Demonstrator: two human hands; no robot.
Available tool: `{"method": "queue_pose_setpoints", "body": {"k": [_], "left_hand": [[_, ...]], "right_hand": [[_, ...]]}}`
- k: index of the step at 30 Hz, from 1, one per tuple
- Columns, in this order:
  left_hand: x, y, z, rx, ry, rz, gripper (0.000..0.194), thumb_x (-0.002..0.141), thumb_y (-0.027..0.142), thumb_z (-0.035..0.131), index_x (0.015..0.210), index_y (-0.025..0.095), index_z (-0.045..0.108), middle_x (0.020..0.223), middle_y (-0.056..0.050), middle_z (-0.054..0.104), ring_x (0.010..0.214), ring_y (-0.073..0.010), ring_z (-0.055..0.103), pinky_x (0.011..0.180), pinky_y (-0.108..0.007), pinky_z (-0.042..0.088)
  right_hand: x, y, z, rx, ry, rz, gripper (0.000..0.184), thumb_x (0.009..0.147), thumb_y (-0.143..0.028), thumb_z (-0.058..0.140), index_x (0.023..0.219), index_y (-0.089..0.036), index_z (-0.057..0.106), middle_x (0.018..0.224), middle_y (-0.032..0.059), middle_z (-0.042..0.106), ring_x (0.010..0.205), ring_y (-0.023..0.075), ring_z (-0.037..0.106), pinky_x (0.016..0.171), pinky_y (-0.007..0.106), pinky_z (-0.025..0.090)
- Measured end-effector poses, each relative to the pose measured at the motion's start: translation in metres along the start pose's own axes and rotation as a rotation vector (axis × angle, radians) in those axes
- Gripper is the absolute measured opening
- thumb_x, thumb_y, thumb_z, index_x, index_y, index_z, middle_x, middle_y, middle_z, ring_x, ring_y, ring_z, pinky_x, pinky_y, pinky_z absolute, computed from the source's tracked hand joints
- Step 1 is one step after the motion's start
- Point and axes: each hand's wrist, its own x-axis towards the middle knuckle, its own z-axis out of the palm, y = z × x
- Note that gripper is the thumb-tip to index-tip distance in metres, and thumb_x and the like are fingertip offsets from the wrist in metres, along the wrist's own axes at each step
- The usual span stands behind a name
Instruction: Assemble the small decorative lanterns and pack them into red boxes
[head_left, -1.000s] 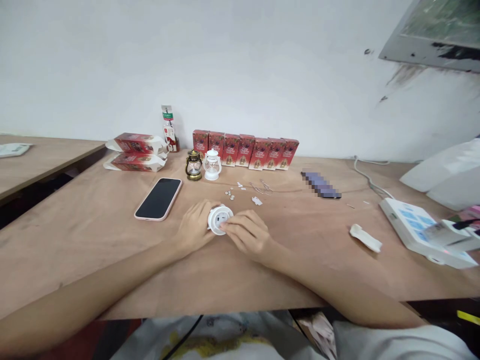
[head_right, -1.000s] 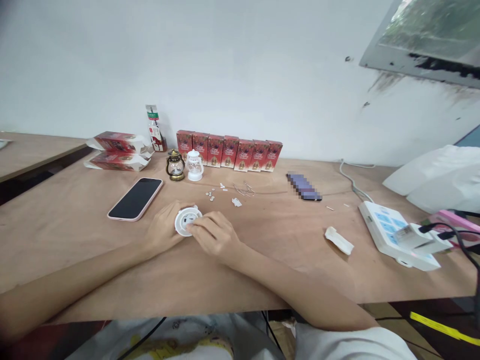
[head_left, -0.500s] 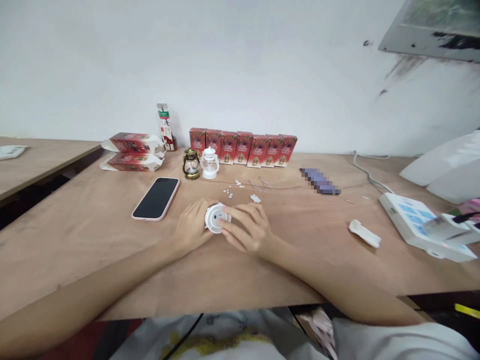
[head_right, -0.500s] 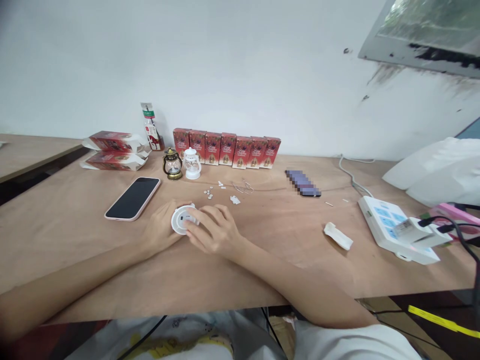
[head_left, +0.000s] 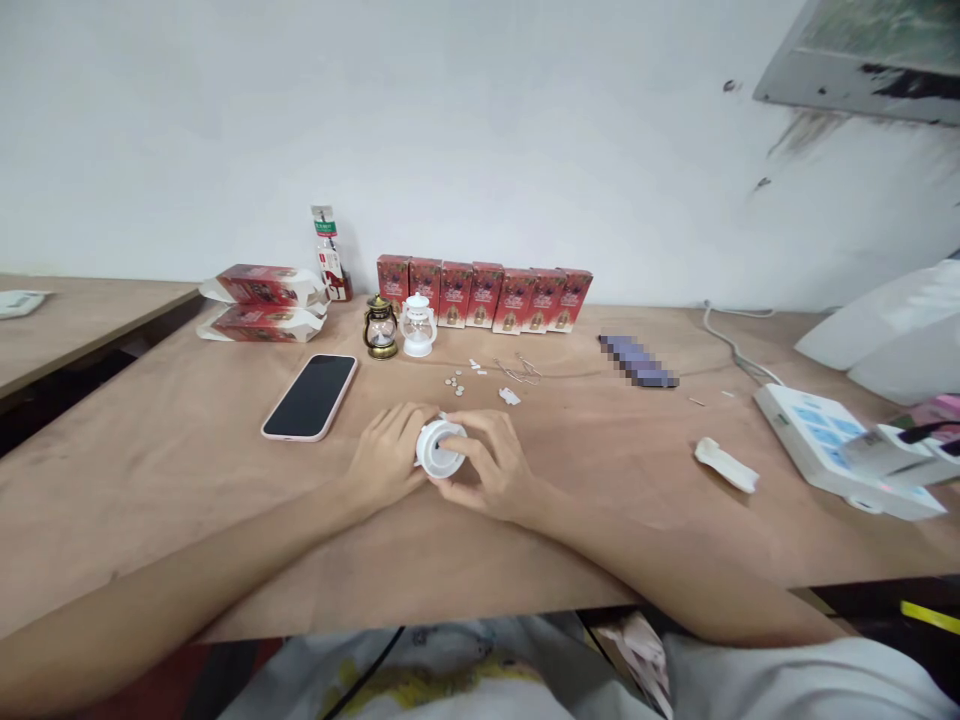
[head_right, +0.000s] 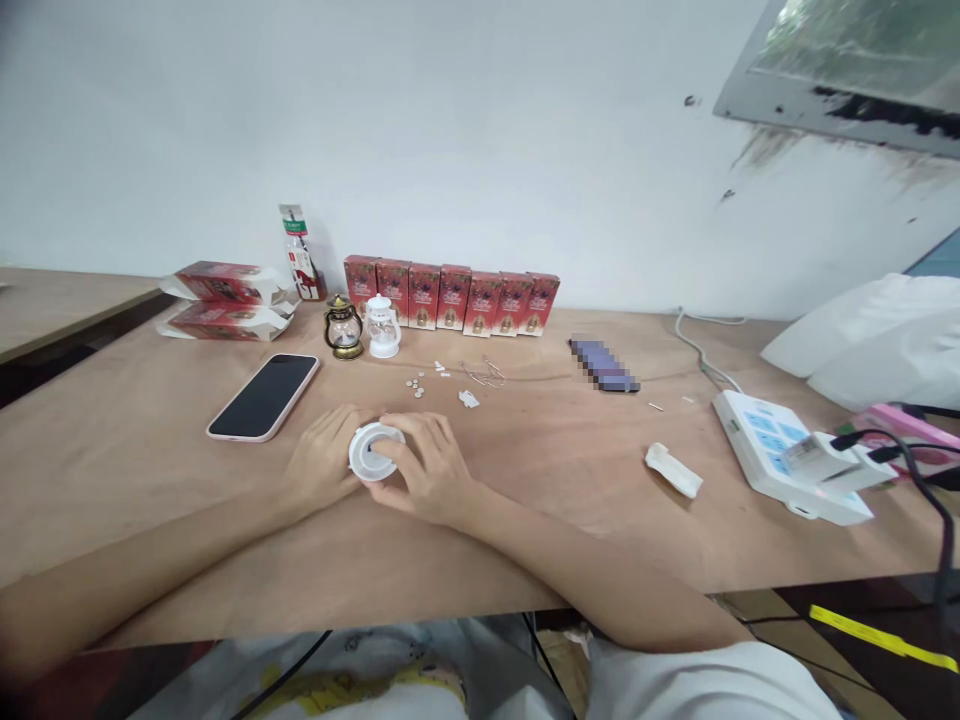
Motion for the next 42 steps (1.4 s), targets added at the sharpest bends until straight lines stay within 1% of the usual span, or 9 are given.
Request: {"method": "queue_pose_setpoints", "body": {"k": [14,17,19,21,24,25,27,34,42], "left_hand": [[-0.002,0.000,0.003,0.013,-0.028,-0.054,0.035,0.080,0.026,0.049,0.114,0.017,0.053,0.106,-0.011,0.066,0.099,-0.0262,0.062,0.083,-0.038,0.048],[0.000,0.001,0.000,0.000,-0.036,0.019,0.033,0.082,0.033,0.051,0.109,0.015,0.054,0.101,-0.013,0.066,0.095,-0.0275,0.062,0.078,-0.038,0.048],[0.001,0.001,-0.002,-0.012,-0.036,0.059,0.033,0.083,0.035,0.051,0.109,0.014,0.054,0.101,-0.014,0.067,0.094,-0.0274,0.063,0.076,-0.038,0.048],[0.001,0.001,-0.003,-0.015,-0.024,0.077,0.033,0.084,0.034,0.050,0.109,0.014,0.053,0.103,-0.014,0.066,0.093,-0.0272,0.063,0.075,-0.037,0.047],[0.002,0.001,-0.003,-0.014,-0.021,0.083,0.032,0.084,0.034,0.051,0.109,0.014,0.053,0.103,-0.013,0.067,0.091,-0.0268,0.063,0.074,-0.037,0.046],[0.002,0.001,-0.003,-0.014,-0.023,0.082,0.031,0.084,0.034,0.051,0.109,0.015,0.054,0.103,-0.013,0.067,0.091,-0.0265,0.063,0.074,-0.036,0.045],[0.001,0.001,-0.003,-0.017,-0.020,0.080,0.031,0.084,0.034,0.051,0.108,0.015,0.054,0.103,-0.013,0.067,0.091,-0.0260,0.063,0.074,-0.036,0.045],[0.001,0.001,-0.002,-0.029,-0.043,0.061,0.034,0.086,0.037,0.049,0.110,0.014,0.054,0.104,-0.014,0.067,0.092,-0.0265,0.062,0.074,-0.037,0.045],[0.002,0.002,-0.003,-0.045,-0.062,0.039,0.033,0.085,0.037,0.050,0.109,0.015,0.054,0.104,-0.014,0.066,0.093,-0.0265,0.062,0.077,-0.037,0.046]], "right_hand": [[-0.005,0.002,-0.001,0.029,-0.044,0.019,0.020,0.081,-0.026,0.062,0.097,-0.017,0.054,0.101,0.0137,0.061,0.091,0.0203,0.058,0.074,0.031,0.049],[-0.008,0.020,0.000,0.130,-0.008,-0.069,0.017,0.088,-0.032,0.051,0.098,-0.019,0.054,0.099,0.0105,0.064,0.090,0.0193,0.060,0.076,0.034,0.048],[-0.007,0.044,0.000,0.110,-0.015,-0.059,0.017,0.092,-0.030,0.043,0.096,-0.020,0.055,0.095,0.0084,0.066,0.088,0.0189,0.061,0.078,0.035,0.046],[0.000,0.073,0.000,-0.055,-0.133,0.071,0.018,0.093,-0.024,0.042,0.093,-0.018,0.059,0.092,0.0090,0.067,0.089,0.0201,0.061,0.080,0.036,0.043],[0.015,0.114,0.002,-0.318,-0.564,0.237,0.021,0.093,-0.021,0.044,0.091,-0.014,0.064,0.093,0.0111,0.069,0.092,0.0228,0.060,0.079,0.034,0.040],[0.020,0.124,0.003,-0.377,-0.730,0.235,0.022,0.094,-0.021,0.044,0.093,-0.013,0.065,0.097,0.0127,0.069,0.095,0.0232,0.060,0.079,0.033,0.039],[0.026,0.137,0.005,-0.430,-0.922,0.206,0.022,0.094,-0.020,0.046,0.097,-0.011,0.066,0.101,0.0147,0.069,0.099,0.0238,0.059,0.081,0.033,0.037],[0.029,0.141,0.019,-0.447,-1.129,0.010,0.030,0.096,-0.015,0.039,0.110,-0.009,0.064,0.111,0.0188,0.066,0.111,0.0246,0.056,0.087,0.034,0.033],[0.042,0.145,0.033,-0.453,-1.186,0.026,0.028,0.092,-0.012,0.042,0.097,-0.007,0.069,0.104,0.0201,0.069,0.102,0.0257,0.062,0.082,0.033,0.039]]}}
